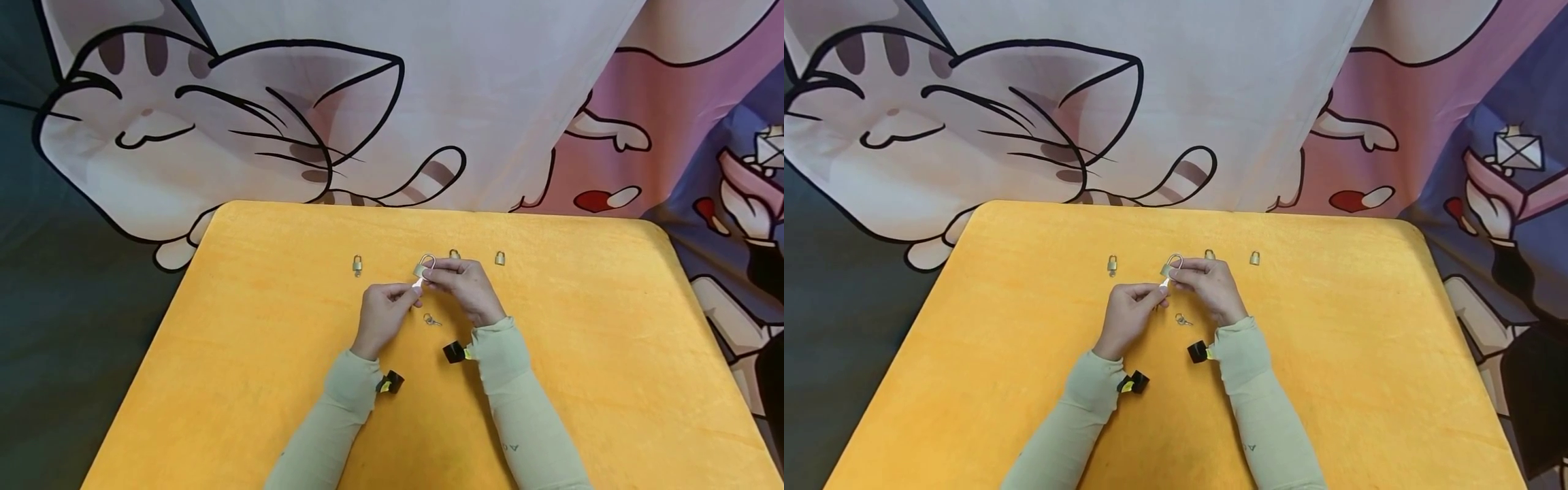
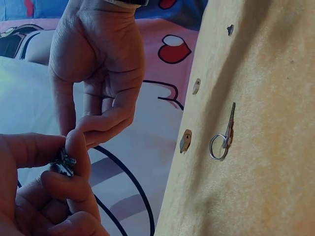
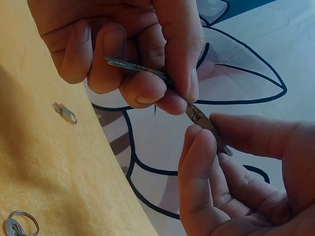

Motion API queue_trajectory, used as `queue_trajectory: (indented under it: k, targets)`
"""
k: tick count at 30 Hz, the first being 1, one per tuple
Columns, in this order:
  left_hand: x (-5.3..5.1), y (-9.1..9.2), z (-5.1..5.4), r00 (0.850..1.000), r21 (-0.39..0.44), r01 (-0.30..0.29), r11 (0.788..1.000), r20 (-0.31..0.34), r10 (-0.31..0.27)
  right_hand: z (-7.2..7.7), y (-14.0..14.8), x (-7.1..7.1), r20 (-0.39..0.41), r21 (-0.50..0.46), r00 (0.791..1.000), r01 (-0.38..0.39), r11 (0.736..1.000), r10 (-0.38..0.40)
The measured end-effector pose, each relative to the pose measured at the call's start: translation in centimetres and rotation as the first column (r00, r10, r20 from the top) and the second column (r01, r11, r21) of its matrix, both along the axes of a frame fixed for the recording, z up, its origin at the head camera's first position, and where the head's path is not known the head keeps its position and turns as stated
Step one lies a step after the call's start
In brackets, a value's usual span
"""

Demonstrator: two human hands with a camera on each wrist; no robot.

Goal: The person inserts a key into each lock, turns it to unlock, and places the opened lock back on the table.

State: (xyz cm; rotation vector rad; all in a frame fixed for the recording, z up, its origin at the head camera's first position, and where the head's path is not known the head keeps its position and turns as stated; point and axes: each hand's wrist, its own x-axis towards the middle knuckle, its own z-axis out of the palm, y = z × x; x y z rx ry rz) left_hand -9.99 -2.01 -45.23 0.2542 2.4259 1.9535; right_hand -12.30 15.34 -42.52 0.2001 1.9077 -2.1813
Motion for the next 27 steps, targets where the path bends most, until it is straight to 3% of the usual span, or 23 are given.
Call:
queue_trajectory:
  k: [11, 27]
  targets:
    - [0.06, 0.23, -0.2, 0.999, -0.007, -0.013, 1.0, -0.036, 0.013, 0.15, 0.05, 0.04, 0.017, 0.013, 1.0, 0.01, 1.0, -0.01]
    - [0.07, 0.31, 0.12, 0.997, -0.037, -0.036, 0.999, -0.064, 0.033, -0.11, 0.07, 0.1, -0.012, -0.003, 0.998, -0.054, 0.999, 0.054]
